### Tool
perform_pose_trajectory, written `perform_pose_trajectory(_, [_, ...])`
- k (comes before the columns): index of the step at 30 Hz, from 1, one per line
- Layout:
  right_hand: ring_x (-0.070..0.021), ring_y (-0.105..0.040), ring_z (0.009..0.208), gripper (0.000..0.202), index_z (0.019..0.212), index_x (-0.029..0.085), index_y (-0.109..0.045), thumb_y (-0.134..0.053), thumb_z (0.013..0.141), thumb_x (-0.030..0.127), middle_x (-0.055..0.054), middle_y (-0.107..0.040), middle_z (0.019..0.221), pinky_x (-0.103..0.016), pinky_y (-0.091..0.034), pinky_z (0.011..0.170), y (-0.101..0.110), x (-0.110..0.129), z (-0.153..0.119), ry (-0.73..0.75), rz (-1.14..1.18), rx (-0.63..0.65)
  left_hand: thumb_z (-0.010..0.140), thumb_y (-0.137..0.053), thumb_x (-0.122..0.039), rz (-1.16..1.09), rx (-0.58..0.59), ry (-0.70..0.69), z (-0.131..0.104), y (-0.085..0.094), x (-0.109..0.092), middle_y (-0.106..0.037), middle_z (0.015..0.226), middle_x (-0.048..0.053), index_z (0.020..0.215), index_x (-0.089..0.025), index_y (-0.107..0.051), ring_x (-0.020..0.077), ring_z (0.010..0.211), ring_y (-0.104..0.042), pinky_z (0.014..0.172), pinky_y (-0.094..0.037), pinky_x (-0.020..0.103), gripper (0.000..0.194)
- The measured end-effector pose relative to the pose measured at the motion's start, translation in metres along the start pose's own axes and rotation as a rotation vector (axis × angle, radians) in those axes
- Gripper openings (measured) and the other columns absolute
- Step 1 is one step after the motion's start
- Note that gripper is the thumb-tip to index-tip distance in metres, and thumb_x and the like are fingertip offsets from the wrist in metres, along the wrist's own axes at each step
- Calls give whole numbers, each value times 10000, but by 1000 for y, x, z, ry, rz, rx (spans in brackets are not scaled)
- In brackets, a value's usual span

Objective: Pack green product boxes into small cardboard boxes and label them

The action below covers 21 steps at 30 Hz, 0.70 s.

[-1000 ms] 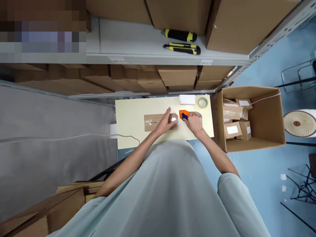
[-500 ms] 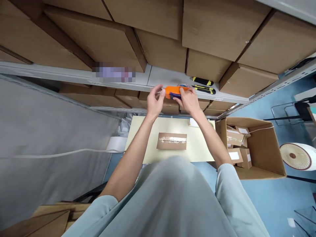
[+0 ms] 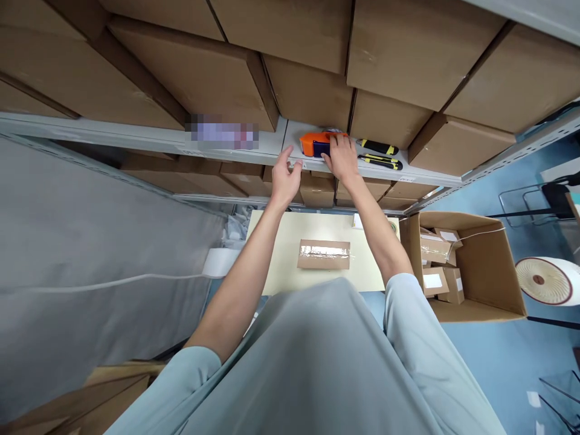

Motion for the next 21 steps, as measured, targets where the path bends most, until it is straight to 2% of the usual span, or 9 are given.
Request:
perform_pose_trajectory(3, [-436,-423,1633,719,1766,124,-373,-319,1195,557,-270,-450,1747,-706,-288,1367,-5,5,-55,-54,81,-72,1100,-587,-660,91,51,-23,-55,22,2,-707,1582,140,1484,-229,-724,306,1540,-622,1369,-436,476,593])
perform_pose_trajectory(6, [-426,-355,1703,695,1805,174,-329,-331,1191,499,-242,-394,1814,-696,-320,1373,-27,17,-147,-147,162,58,1127,-558,-570,187,142,59,-141,40,17,-778,1459,128,1404,-229,-772,299,1432,-695,1316,-500,482,489])
perform_pose_trajectory(8, [-411,-336,1728,684,1816,180,-319,-337,1183,439,-230,-373,1844,-685,-345,1374,-49,29,-217,-226,227,179,1135,-532,-529,271,235,146,-206,44,26,-766,1491,134,1433,-231,-761,304,1454,-684,1321,-496,499,480])
perform_pose_trajectory(9, [-399,-329,1738,683,1819,174,-316,-335,1177,407,-228,-358,1857,-680,-350,1378,-61,37,-249,-263,261,241,1136,-521,-515,321,297,181,-236,42,30,-722,1570,145,1496,-228,-727,313,1523,-636,1346,-466,516,505])
perform_pose_trajectory(11, [-377,-290,1764,689,1820,135,-308,-323,1169,361,-233,-323,1876,-673,-333,1396,-84,55,-305,-318,320,350,1129,-513,-504,414,470,204,-289,32,32,-543,1764,175,1643,-191,-612,348,1701,-437,1407,-360,567,610])
perform_pose_trajectory(13, [-347,-223,1792,696,1815,89,-310,-325,1170,351,-227,-283,1891,-634,-283,1431,-104,75,-342,-298,357,451,1126,-499,-507,475,685,164,-327,16,29,-344,1876,190,1754,-142,-466,376,1791,-220,1448,-229,618,727])
perform_pose_trajectory(15, [-310,-164,1807,693,1811,64,-316,-322,1177,343,-198,-245,1907,-571,-211,1465,-119,92,-362,-202,378,535,1129,-478,-508,504,865,98,-347,1,25,-243,1908,175,1805,-128,-372,381,1808,-111,1463,-123,638,783])
perform_pose_trajectory(17, [-283,-128,1813,689,1816,60,-304,-309,1187,340,-168,-207,1919,-523,-148,1481,-129,102,-368,-113,378,588,1132,-456,-496,515,957,52,-354,-8,22,-217,1913,156,1823,-124,-333,372,1809,-88,1471,-71,627,794])
perform_pose_trajectory(21, [-273,-104,1815,696,1825,49,-267,-268,1204,363,-156,-166,1925,-495,-107,1483,-135,103,-367,-86,360,608,1141,-411,-485,517,960,45,-345,-8,22,-236,1907,142,1834,-107,-290,343,1808,-124,1482,-82,579,799])
Point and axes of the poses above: each hand's wrist, its own z-axis towards the middle knuckle, its own y-axis out of the back of the hand, x = y × z, the point moved 2 cm from there along z, towards the middle knuckle
